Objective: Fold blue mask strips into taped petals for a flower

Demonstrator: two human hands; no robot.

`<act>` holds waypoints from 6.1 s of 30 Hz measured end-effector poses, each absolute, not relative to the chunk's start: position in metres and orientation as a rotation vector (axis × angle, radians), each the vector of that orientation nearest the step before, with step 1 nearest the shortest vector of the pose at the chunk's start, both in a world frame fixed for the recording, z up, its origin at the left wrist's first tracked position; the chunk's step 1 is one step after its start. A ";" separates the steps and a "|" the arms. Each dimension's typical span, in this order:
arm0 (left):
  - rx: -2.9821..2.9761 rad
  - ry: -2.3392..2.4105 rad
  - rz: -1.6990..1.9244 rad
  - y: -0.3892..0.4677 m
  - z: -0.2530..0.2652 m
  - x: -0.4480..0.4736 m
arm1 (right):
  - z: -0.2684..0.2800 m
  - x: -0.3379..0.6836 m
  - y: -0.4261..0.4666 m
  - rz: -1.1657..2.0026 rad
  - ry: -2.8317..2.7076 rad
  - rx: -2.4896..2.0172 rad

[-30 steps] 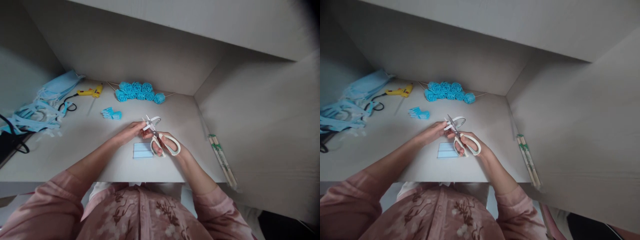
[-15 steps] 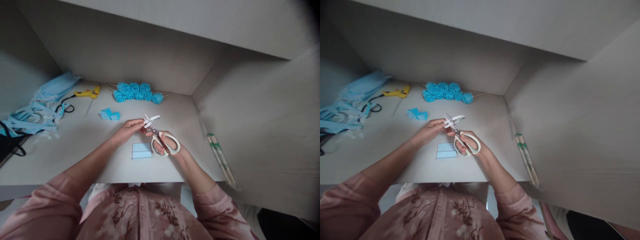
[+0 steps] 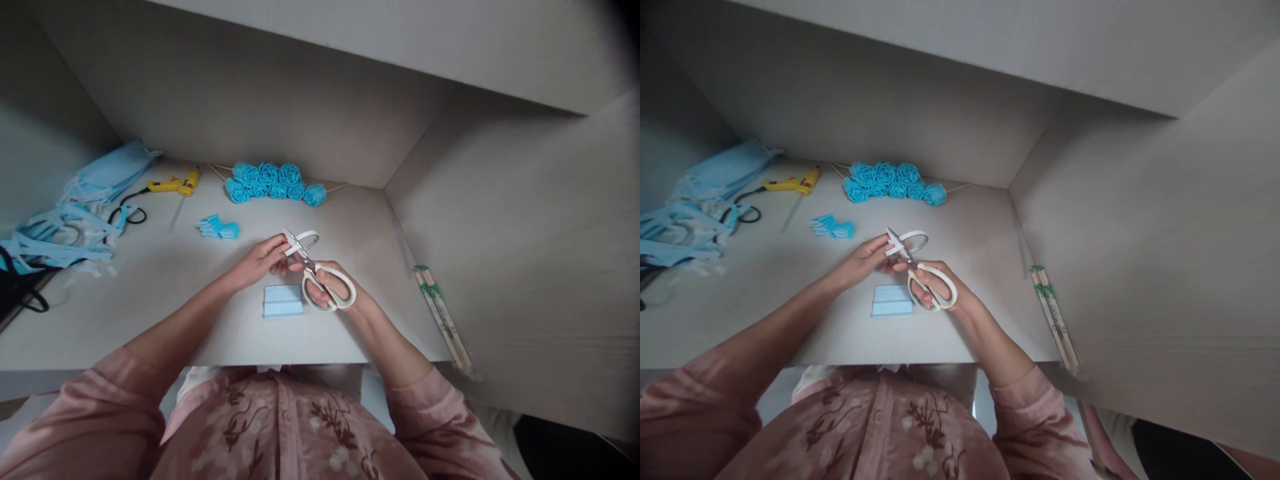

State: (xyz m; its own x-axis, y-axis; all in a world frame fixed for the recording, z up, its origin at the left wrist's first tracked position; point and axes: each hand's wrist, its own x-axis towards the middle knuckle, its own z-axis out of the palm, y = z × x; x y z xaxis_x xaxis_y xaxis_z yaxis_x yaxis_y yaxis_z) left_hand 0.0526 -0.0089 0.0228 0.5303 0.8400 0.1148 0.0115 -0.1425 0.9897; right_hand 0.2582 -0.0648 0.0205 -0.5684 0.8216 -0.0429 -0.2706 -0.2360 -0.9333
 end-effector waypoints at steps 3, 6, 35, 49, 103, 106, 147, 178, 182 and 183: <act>1.584 0.791 0.851 -0.008 0.024 0.053 | 0.022 0.257 -0.064 1.883 -1.277 -0.723; 1.543 0.852 0.915 -0.008 0.024 0.052 | 0.022 0.255 -0.064 1.881 -1.281 -0.682; 1.502 0.782 0.996 -0.007 0.016 0.051 | 0.011 0.254 -0.062 2.142 -1.201 -0.561; 1.256 0.755 1.028 -0.006 0.021 0.053 | 0.020 0.254 -0.069 1.925 -1.478 -0.444; 1.022 0.394 0.759 -0.006 0.022 0.052 | 0.014 0.263 -0.060 2.074 -1.200 -0.480; 1.057 0.503 0.844 -0.007 0.019 0.051 | 0.012 0.262 -0.060 2.114 -1.195 -0.454; 0.897 0.722 0.929 0.001 0.025 0.055 | 0.017 0.255 -0.066 2.015 -1.390 -0.526; 0.888 0.663 0.852 0.003 0.021 0.054 | 0.015 0.262 -0.064 1.981 -1.381 -0.542; 0.913 0.684 0.791 0.000 0.021 0.055 | 0.016 0.261 -0.063 1.961 -1.389 -0.555; 0.925 0.688 0.777 -0.001 0.021 0.056 | 0.015 0.261 -0.063 1.958 -1.394 -0.549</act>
